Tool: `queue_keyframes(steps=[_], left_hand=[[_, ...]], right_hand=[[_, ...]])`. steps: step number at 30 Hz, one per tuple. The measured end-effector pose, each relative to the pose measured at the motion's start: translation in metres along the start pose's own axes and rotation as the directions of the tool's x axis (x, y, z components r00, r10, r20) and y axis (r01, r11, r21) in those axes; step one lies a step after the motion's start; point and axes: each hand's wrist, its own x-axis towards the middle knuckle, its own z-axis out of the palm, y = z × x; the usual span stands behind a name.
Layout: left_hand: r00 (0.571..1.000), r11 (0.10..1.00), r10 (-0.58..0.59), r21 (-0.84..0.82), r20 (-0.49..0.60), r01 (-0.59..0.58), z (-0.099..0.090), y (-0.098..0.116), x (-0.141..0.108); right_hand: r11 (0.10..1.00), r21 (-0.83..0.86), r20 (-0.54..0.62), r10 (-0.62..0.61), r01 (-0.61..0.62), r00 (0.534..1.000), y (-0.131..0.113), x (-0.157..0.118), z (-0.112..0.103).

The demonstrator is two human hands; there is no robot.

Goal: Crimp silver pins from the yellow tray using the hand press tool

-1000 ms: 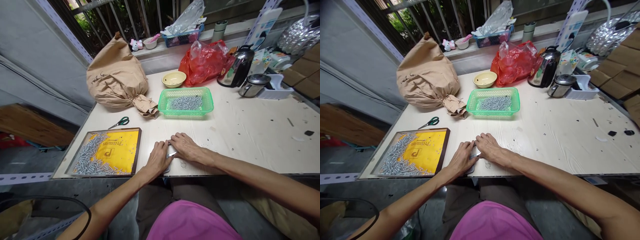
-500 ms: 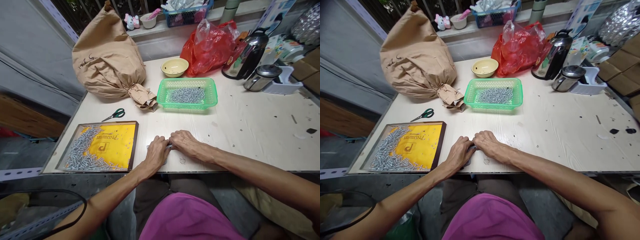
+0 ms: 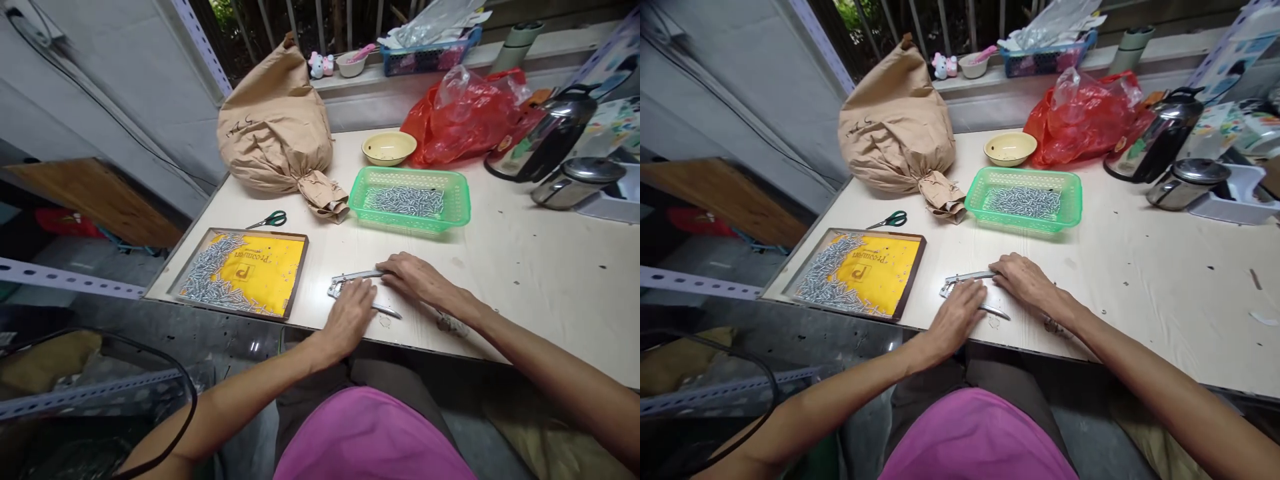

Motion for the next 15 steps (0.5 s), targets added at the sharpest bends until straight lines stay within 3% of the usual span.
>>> queue_keyframes(steps=[5, 8, 10, 12, 15], left_hand=[[0.996, 0.987, 0.086, -0.137, -0.008, -0.086, 0.020, 0.025, -0.006], [0.994, 0.981, 0.112, -0.161, -0.008, -0.112, 0.020, 0.024, -0.004], [0.991, 0.977, 0.134, -0.168, -0.015, -0.134, 0.019, 0.020, -0.003], [0.989, 0.974, 0.148, -0.173, -0.018, -0.149, 0.021, 0.018, -0.003], [0.984, 0.976, 0.178, -0.133, 0.019, -0.174, 0.030, 0.019, -0.007]], right_hand=[[0.986, -0.157, -0.101, 0.044, -0.060, 0.994, 0.011, 0.000, 0.005], [0.980, -0.164, -0.135, 0.092, -0.114, 0.987, 0.013, 0.004, 0.001], [0.971, -0.198, -0.123, 0.110, -0.133, 0.986, 0.002, 0.009, -0.004], [0.975, -0.212, -0.085, 0.042, -0.059, 0.996, -0.019, 0.016, -0.007], [0.978, -0.104, 0.035, -0.179, 0.181, 0.983, -0.057, 0.028, 0.001]])
